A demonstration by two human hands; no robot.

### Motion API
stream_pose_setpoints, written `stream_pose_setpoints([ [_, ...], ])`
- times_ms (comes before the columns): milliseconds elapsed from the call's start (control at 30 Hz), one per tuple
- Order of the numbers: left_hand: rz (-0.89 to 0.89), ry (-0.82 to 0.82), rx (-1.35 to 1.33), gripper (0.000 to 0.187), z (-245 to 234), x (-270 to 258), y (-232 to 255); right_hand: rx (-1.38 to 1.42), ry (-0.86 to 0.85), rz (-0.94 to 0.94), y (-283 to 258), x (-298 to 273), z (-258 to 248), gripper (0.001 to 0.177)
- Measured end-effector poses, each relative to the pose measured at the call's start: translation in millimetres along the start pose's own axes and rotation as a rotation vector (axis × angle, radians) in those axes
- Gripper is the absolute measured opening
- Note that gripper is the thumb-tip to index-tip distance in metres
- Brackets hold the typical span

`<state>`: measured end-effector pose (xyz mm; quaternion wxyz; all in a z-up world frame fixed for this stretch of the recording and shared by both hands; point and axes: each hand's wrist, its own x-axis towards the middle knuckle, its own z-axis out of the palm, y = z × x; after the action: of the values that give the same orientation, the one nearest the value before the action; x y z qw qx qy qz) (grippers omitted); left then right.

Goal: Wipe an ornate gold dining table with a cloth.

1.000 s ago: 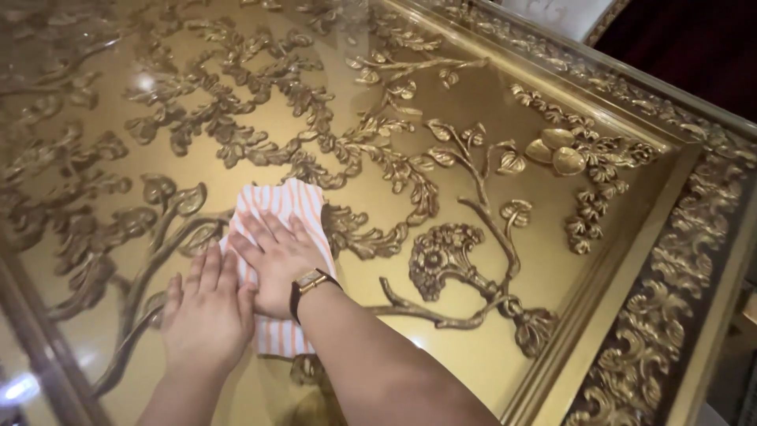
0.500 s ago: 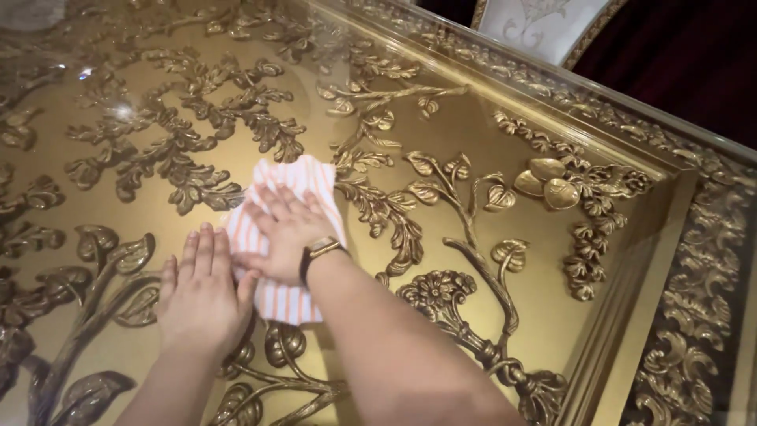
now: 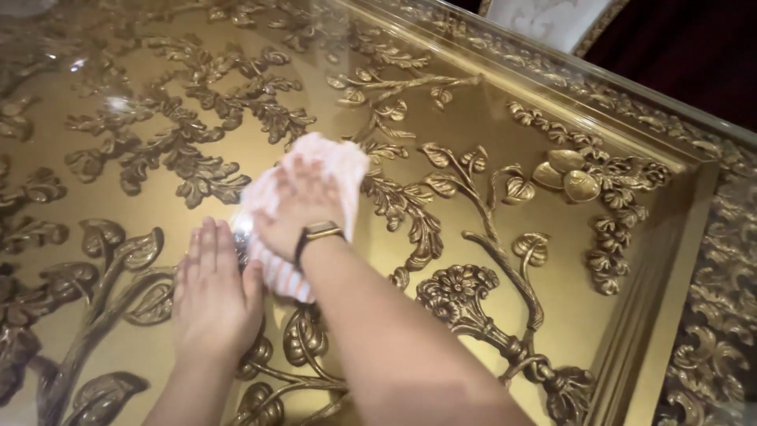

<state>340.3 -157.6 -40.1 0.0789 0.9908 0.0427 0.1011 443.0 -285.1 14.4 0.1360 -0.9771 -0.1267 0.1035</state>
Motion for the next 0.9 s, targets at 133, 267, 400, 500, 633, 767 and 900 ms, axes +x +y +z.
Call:
stream_pose_setpoints([
  [133, -0.021, 0.081, -0.089, 0.069, -14, -6, 0, -0.052, -0.081, -0.126, -45, 12, 8, 0.075],
  [267, -0.080, 0.162, -0.297, 0.069, -11, -5, -10, -0.238, 0.028, -0.449, -59, 56, 63, 0.058],
  [400, -0.034, 0.228, -0.304, 0.067, -4, -6, -15, -0.206, 0.012, -0.504, -47, 36, 35, 0.072],
  [500, 0.001, 0.224, -0.286, 0.067, -1, -8, -17, -0.146, -0.101, -0.389, -37, 16, -8, 0.077],
  [633, -0.002, 0.185, -0.230, 0.067, 1, -5, -20, -0.073, -0.070, -0.306, 10, 21, -22, 0.079],
  [767, 0.005, 0.113, -0.114, 0.066, -3, -3, -14, -0.054, -0.043, -0.135, 67, 19, -39, 0.081],
  [900, 0.028, 0.014, 0.035, 0.068, 4, 6, -4, -0.086, 0.083, -0.011, 119, 17, -33, 0.083],
])
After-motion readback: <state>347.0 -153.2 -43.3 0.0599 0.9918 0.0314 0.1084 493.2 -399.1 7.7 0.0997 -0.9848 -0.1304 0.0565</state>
